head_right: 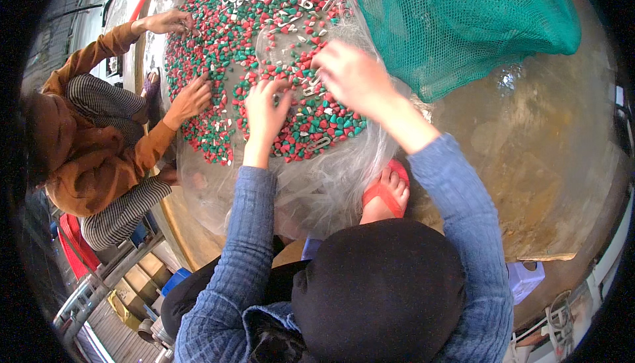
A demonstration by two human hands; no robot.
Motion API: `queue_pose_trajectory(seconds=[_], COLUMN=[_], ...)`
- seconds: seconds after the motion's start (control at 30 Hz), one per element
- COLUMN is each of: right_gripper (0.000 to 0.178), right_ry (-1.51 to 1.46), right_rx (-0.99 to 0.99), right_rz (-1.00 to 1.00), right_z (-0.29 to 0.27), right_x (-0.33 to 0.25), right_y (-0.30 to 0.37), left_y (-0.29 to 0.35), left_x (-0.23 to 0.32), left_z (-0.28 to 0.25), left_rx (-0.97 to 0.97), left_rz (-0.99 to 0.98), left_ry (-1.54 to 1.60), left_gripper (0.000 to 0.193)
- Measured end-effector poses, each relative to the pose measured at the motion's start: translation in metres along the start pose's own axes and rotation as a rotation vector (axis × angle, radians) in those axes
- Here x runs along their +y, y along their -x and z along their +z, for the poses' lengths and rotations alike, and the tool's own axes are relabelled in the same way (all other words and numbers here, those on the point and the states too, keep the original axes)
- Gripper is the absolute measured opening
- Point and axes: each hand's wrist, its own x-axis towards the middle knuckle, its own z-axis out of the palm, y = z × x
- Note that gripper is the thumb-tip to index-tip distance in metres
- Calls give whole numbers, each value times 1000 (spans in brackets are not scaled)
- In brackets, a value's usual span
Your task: The person sorts small red, green, and white components from a large pile into a separate container with both hands while squatting on the floor alongside other workers.
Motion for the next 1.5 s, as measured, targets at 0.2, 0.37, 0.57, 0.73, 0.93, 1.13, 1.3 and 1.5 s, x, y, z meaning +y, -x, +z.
queue_pose_trajectory(seconds=[0.2, 0.37, 0.57, 0.73, 0.93, 1.13, 1.3, 1.5], right_gripper=[30, 33, 22, 10, 20, 21, 21, 22], right_ry=[424, 305, 480, 561, -248, -1244, -1405, -1424], right_rx=[61, 114, 97, -24, -24, 48, 118, 127], right_rz=[-4, 43, -207, -72, 321, 638, 679, 671], right_z=[52, 28, 50, 51, 17, 6, 4, 3], right_x=[36, 53, 45, 36, 30, 39, 30, 36], right_y=[5, 6, -15, -24, -7, 5, 3, 5], left_y=[-20, -8, -1, -9, -11, -31, -46, -55], left_x=[31, 13, 21, 17, 21, 21, 10, 7], left_z=[21, 22, 38, 28, 33, 32, 27, 30], left_rx=[-84, -41, 14, -67, -9, 16, -20, 1], left_rz=[33, 15, -57, -102, -39, 197, 258, 361], left_ry=[-14, -62, -66, -132, -106, -220, -184, -242], left_gripper=[42, 45, 26, 29, 34, 32, 29, 21])
